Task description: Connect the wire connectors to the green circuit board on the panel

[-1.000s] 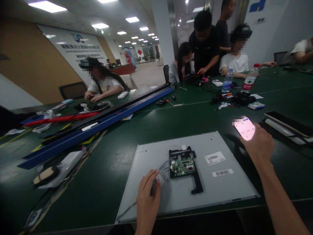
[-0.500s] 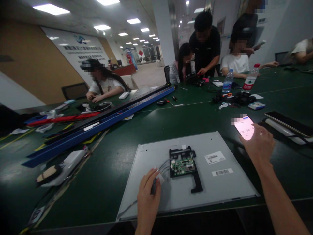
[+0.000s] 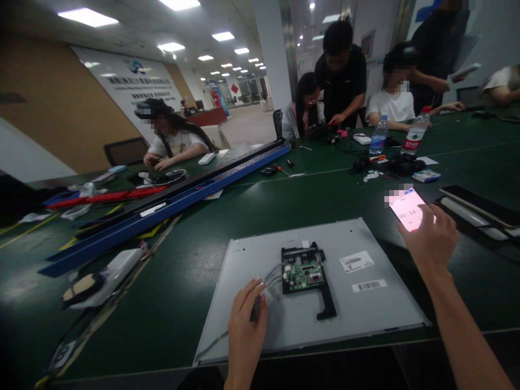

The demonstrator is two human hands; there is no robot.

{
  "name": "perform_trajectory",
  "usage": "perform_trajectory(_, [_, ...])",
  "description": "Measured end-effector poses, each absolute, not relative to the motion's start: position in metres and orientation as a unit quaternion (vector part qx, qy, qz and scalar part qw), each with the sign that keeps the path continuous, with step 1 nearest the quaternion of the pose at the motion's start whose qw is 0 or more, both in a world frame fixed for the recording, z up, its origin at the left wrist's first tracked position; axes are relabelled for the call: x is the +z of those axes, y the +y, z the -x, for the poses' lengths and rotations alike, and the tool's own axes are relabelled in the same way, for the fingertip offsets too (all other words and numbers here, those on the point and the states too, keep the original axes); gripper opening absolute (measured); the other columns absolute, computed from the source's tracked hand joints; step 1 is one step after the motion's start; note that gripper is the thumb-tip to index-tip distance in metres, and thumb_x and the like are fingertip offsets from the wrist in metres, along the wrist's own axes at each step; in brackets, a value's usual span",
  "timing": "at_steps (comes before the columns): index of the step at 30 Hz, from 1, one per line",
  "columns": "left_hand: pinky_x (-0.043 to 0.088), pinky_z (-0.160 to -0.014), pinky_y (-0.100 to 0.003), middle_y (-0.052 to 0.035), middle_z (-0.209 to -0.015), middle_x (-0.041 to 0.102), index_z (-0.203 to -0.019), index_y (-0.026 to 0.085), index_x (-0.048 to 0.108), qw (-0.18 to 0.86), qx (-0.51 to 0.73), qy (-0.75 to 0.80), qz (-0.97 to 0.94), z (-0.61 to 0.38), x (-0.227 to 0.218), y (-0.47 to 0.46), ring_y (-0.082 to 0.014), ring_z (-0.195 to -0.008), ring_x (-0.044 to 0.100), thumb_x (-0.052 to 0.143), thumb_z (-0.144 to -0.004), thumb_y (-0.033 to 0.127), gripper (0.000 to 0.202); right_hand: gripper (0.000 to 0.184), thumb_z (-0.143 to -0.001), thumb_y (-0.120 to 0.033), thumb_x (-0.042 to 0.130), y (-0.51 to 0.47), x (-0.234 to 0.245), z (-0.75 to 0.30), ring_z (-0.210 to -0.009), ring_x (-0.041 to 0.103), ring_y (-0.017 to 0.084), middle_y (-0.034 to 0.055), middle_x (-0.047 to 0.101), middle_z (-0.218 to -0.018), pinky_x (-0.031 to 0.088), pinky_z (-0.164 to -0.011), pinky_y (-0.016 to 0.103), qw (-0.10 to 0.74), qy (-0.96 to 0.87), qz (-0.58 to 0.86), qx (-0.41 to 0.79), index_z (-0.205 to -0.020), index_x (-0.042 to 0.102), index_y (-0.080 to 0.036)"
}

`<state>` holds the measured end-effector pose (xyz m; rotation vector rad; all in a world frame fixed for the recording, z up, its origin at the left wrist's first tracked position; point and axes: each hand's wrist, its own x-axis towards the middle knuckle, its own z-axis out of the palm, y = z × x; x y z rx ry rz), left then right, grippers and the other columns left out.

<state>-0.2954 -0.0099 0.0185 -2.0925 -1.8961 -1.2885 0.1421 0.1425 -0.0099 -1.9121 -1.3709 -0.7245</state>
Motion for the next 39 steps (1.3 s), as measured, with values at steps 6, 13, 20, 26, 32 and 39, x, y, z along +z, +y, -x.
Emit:
perform_trajectory(6, [0.05, -0.095, -0.048, -0.0084, -0.116, 0.065, -0.106, 0.022, 0.064, 0.023, -0.403, -0.611, 0.681, 0.296, 0.018, -0.01, -0.0239, -0.114, 0.059, 0.05, -0.09, 0.017, 0.022, 0.069, -0.071, -0.05, 0.07, 0.144, -0.011, -0.146, -0.112, 0.051, 0.038, 0.0176, 0.054, -0.129, 0.039, -0.082, 0.045, 0.332, -0.535, 0.713, -0.309, -0.128, 0.044, -0.022])
perform_trajectory(13, [0.051, -0.095, -0.048, -0.0088, -0.116, 0.065, -0.106, 0.021, 0.064, 0.033, -0.403, -0.607, 0.684, 0.295, 0.019, -0.01, -0.0236, -0.114, 0.059, 0.051, -0.09, 0.016, 0.021, 0.067, -0.074, -0.049, 0.068, 0.142, -0.007, -0.143, -0.115, 0.049, 0.038, 0.0187, 0.052, -0.131, 0.038, -0.085, 0.046, 0.327, -0.534, 0.722, -0.294, -0.129, 0.043, -0.02])
perform_trajectory(20, [0.05, -0.094, -0.049, -0.0085, -0.116, 0.065, -0.106, 0.021, 0.064, 0.036, -0.394, -0.611, 0.685, 0.296, 0.018, -0.01, -0.0238, -0.113, 0.059, 0.05, -0.09, 0.016, 0.022, 0.066, -0.079, -0.051, 0.061, 0.135, 0.003, -0.128, -0.107, 0.056, 0.037, 0.0204, 0.059, -0.12, 0.042, -0.083, 0.043, 0.276, -0.513, 0.787, -0.205, -0.132, 0.04, -0.016])
perform_trajectory(26, [0.05, -0.095, -0.049, -0.0087, -0.116, 0.065, -0.106, 0.021, 0.064, 0.04, -0.394, -0.61, 0.687, 0.296, 0.017, -0.009, -0.0238, -0.113, 0.059, 0.05, -0.09, 0.017, 0.021, 0.088, -0.074, -0.066, 0.058, 0.134, 0.006, -0.128, -0.092, 0.064, 0.041, 0.0237, 0.065, -0.106, 0.047, -0.068, 0.044, 0.158, -0.453, 0.877, -0.024, -0.14, 0.029, -0.015])
perform_trajectory(32, [0.051, -0.094, -0.047, -0.0088, -0.113, 0.066, -0.104, 0.02, 0.065, 0.044, -0.401, -0.605, 0.686, 0.294, 0.018, -0.01, -0.0235, -0.112, 0.06, 0.05, -0.09, 0.017, 0.02, 0.089, -0.075, -0.07, 0.051, 0.134, 0.006, -0.131, -0.1, 0.063, 0.042, 0.0252, 0.062, -0.111, 0.048, -0.074, 0.046, 0.12, -0.442, 0.888, 0.039, -0.141, 0.026, -0.015])
perform_trajectory(39, [0.048, -0.098, -0.046, -0.009, -0.115, 0.065, -0.104, 0.019, 0.066, 0.015, -0.403, -0.615, 0.677, 0.287, 0.017, -0.011, -0.0233, -0.114, 0.058, 0.049, -0.089, 0.015, 0.023, 0.096, -0.077, -0.067, 0.053, 0.131, 0.003, -0.134, -0.099, 0.062, 0.046, 0.0294, 0.062, -0.111, 0.047, -0.072, 0.05, 0.131, -0.474, 0.87, 0.02, -0.147, 0.015, -0.014])
